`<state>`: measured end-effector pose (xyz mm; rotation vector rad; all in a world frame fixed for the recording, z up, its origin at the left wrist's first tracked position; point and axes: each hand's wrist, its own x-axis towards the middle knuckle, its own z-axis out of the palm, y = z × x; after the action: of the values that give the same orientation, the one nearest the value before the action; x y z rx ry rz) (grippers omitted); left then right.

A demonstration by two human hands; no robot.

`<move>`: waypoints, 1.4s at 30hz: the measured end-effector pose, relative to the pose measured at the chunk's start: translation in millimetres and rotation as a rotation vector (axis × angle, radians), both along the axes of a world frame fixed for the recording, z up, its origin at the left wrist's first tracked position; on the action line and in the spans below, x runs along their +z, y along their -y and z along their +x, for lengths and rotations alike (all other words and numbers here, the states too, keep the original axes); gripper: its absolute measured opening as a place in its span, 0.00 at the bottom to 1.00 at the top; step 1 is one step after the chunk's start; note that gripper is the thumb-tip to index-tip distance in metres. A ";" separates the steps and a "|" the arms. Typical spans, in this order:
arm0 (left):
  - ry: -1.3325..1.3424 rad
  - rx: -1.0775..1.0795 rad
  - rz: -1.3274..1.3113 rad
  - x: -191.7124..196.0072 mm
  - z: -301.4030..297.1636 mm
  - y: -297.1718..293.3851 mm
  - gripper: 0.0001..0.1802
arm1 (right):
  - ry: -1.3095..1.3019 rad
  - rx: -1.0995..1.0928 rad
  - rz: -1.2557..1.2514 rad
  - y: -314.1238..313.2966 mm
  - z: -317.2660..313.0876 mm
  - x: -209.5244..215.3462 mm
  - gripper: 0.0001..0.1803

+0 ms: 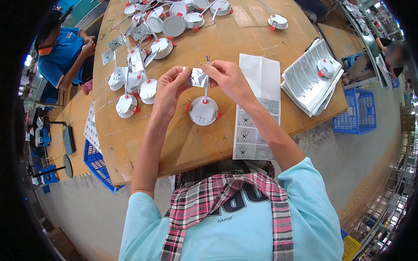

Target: The recorder is peeling adhesive instruction/certification labels from a sheet and applying them to the wiring of small round light fixtures.

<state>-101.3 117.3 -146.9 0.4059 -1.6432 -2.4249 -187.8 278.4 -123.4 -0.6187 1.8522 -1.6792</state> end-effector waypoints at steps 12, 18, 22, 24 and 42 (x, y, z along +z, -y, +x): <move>-0.076 0.005 0.213 -3.0 -3.4 -4.2 0.21 | -0.138 -0.259 -0.035 -11.5 -2.2 -4.3 0.17; -0.021 -0.145 -0.097 1.0 -3.5 -14.0 0.14 | -0.102 -0.238 -0.100 -0.1 7.5 -1.2 0.17; -0.039 -0.199 -0.040 -2.9 -3.7 -5.3 0.15 | 0.018 -0.194 -0.140 0.8 9.3 -1.1 0.16; -0.022 -0.210 -0.031 -2.8 -3.3 -4.0 0.14 | 0.054 -0.178 -0.160 0.0 8.7 -1.0 0.16; -0.004 -0.252 -0.030 1.6 0.0 -4.9 0.17 | -0.279 -0.121 0.058 -2.8 8.9 9.8 0.15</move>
<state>-101.3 122.3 -145.3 0.1999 -1.8252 -2.5692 -178.9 281.2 -113.6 -0.7617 2.1648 -1.6775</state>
